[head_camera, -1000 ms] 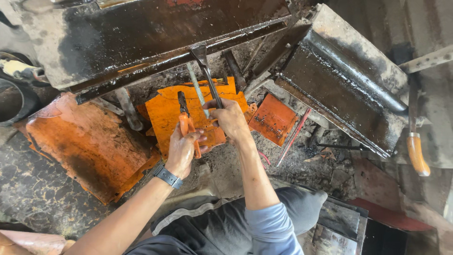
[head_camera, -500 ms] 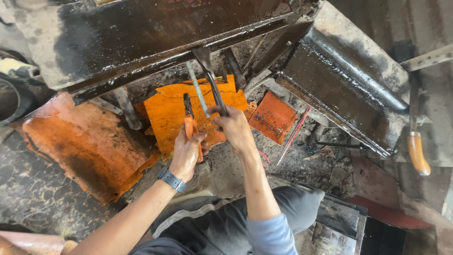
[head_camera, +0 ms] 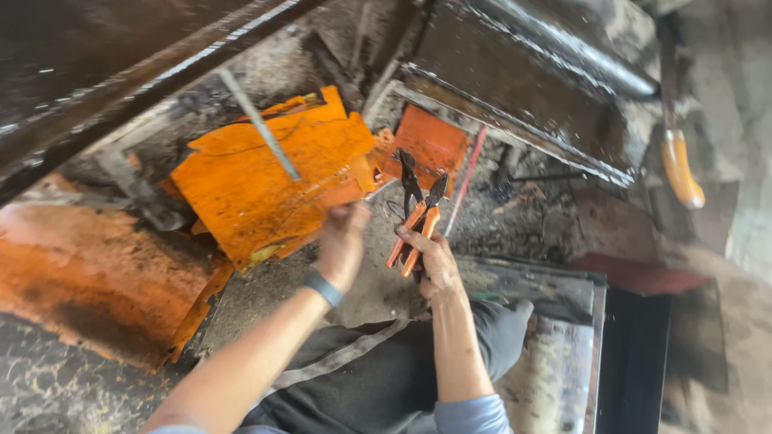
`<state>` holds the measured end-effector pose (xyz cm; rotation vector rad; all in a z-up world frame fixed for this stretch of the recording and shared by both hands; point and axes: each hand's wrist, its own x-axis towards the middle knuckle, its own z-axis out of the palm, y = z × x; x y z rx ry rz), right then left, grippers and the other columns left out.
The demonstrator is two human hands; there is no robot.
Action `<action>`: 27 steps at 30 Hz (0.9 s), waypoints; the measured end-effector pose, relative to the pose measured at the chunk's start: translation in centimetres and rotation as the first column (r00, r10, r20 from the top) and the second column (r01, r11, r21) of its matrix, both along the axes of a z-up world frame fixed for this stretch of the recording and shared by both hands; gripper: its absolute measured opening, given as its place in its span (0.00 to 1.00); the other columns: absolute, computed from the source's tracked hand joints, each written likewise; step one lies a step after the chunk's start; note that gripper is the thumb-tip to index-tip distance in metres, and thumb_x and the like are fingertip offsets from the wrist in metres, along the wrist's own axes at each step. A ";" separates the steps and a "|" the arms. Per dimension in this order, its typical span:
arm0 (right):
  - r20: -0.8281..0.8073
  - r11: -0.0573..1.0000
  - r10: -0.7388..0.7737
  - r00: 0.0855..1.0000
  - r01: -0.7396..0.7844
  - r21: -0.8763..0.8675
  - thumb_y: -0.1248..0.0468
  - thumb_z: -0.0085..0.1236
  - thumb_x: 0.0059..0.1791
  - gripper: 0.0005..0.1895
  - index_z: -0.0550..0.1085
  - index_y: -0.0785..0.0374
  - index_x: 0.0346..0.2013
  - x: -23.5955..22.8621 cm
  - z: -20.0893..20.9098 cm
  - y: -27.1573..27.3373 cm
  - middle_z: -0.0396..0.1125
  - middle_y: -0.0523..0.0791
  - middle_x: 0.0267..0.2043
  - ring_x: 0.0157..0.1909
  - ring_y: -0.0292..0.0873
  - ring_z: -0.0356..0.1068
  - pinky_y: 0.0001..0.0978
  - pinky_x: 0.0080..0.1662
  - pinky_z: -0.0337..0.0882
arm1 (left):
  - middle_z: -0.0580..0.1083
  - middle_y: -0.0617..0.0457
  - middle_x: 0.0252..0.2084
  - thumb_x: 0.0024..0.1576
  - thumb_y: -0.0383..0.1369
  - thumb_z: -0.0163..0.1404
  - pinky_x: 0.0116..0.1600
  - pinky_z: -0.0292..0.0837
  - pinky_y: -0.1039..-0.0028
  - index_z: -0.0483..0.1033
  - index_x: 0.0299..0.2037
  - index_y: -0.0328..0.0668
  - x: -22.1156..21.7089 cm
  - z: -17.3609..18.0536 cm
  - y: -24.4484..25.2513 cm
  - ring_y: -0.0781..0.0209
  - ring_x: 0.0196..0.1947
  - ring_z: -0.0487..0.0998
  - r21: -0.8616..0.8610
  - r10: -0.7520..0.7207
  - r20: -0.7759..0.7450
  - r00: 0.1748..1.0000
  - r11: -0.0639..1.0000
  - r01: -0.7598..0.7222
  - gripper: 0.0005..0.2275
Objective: The person uses pliers and a hammer to flatten and shape orange plastic pieces on a metal surface. They repeatedly dip the pieces into a container of dark liquid, then hammer them flat, and stack the finished pieces.
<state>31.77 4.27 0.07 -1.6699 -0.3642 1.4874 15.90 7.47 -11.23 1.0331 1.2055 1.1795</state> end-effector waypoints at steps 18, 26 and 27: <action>0.032 1.000 0.005 0.999 -0.004 -0.022 0.66 0.62 0.45 0.12 0.75 0.68 0.40 -0.4 0.9 -0.4 0.68 0.41 0.27 0.25 0.34 0.65 0.26 0.27 0.65 | 0.74 0.53 0.29 0.64 0.40 0.51 0.28 0.73 0.69 0.66 0.43 0.46 -11.6 -6.8 19.6 0.58 0.25 0.77 -0.595 0.334 0.520 0.786 0.802 0.053 0.10; 0.080 0.999 0.032 0.996 -0.031 -0.021 0.65 0.63 0.45 0.11 0.74 0.67 0.39 -0.9 0.3 0.1 0.67 0.42 0.27 0.23 0.34 0.62 0.26 0.24 0.57 | 0.73 0.55 0.27 0.66 0.39 0.48 0.26 0.73 0.74 0.68 0.42 0.44 -7.3 -20.3 11.1 0.63 0.22 0.77 -0.702 0.062 -0.089 0.994 0.704 -0.106 0.08; 0.088 0.999 0.027 0.996 -0.023 -0.047 0.65 0.62 0.44 0.11 0.75 0.67 0.39 -0.8 0.3 -0.1 0.68 0.42 0.27 0.24 0.34 0.64 0.26 0.25 0.58 | 0.73 0.55 0.27 0.66 0.38 0.48 0.26 0.73 0.74 0.68 0.41 0.44 -7.9 -17.9 11.8 0.63 0.22 0.76 -0.697 0.090 0.041 0.995 0.716 -0.036 0.08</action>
